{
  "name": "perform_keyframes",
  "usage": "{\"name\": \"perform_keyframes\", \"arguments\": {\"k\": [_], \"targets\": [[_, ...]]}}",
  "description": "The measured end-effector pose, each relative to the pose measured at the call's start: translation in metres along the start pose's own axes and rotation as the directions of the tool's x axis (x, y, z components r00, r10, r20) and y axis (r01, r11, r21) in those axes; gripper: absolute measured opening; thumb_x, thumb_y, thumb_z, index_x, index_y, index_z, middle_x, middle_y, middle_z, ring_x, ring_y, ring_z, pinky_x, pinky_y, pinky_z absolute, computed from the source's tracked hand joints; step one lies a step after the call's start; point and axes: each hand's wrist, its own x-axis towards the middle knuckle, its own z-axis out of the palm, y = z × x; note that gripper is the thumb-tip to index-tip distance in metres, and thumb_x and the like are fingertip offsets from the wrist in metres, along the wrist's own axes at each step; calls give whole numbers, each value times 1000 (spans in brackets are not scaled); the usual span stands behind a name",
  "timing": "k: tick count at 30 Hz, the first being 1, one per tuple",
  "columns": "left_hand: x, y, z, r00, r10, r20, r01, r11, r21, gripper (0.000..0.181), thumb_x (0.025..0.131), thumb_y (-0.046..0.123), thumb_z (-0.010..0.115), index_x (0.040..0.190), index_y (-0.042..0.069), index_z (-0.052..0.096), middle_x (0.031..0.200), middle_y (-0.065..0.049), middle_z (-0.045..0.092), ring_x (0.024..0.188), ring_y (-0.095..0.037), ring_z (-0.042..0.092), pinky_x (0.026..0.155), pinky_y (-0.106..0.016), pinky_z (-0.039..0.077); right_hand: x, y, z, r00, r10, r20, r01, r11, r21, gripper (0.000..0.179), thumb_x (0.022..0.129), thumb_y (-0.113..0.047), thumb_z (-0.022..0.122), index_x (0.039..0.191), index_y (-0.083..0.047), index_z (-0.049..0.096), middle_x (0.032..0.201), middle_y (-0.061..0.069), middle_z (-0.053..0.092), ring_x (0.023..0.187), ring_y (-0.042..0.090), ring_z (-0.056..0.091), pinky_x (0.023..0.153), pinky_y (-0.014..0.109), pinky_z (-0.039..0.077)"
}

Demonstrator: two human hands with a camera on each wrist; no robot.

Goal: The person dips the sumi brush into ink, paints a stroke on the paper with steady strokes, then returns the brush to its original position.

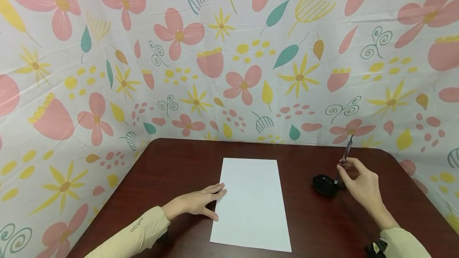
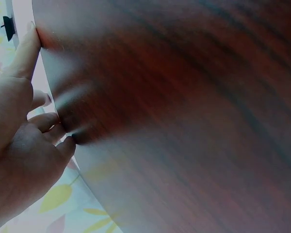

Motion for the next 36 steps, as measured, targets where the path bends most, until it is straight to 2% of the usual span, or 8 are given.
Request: {"name": "perform_keyframes", "arguments": {"k": [2,4,9,12,18,22,29,36], "targets": [[0,0,0,1000,-1,1,1,1000,-2,92,84,54,65,155,12,23,163,-10,11,151,-26,13,116,-39,30,-1,0,-1,1000,-2,8,2,1000,-10,31,76,6,75,104,-4,69,94,-45,53,57,-21,43,45,6,25],[0,0,0,1000,-3,0,3,1000,-5,92,84,54,65,155,12,23,163,-10,11,151,-26,13,116,-39,30,0,0,-2,1000,-11,11,11,1000,-21,31,76,6,75,104,-4,69,94,-45,52,55,-21,41,43,11,24],[0,1,-1,1000,-13,-1,13,1000,-14,92,84,53,65,155,12,24,163,-10,11,151,-25,13,116,-39,30,7,-2,-4,1000,-23,-11,23,1000,-8,29,75,7,74,103,0,69,96,-43,53,76,-29,49,59,0,38],[0,1,-1,1000,-14,-3,14,1000,-8,92,84,53,65,155,13,24,163,-10,12,151,-24,13,116,-38,31,12,-6,-5,999,-16,-32,16,1000,13,28,76,7,74,104,2,68,98,-41,55,82,-29,51,65,-3,39],[0,0,-1,1000,-5,-10,5,1000,3,92,84,53,65,155,11,24,163,-11,12,151,-25,13,116,-38,30,16,-14,-5,994,87,-64,-80,992,100,28,80,6,72,107,2,67,100,-34,59,85,-22,56,71,-3,41],[0,1,-1,1000,0,-8,0,1000,5,91,84,52,66,154,11,24,163,-11,13,151,-26,14,116,-38,30,17,-19,-5,980,175,-97,-160,976,149,26,81,7,70,107,6,66,98,-31,61,83,-18,57,73,-2,42],[1,2,0,1000,2,-4,-2,1000,-11,91,84,50,67,154,9,25,163,-12,13,151,-27,13,117,-39,30,25,-49,-9,949,290,-126,-248,929,274,24,84,8,66,107,14,61,89,-24,64,79,-12,61,72,1,46],[1,1,1,1000,0,-2,0,1000,-16,91,84,50,67,154,10,25,163,-12,12,151,-26,12,117,-40,29,27,-49,-5,913,367,-178,-290,891,349,22,84,9,65,104,0,63,83,-22,63,78,-12,62,71,2,47]]}}
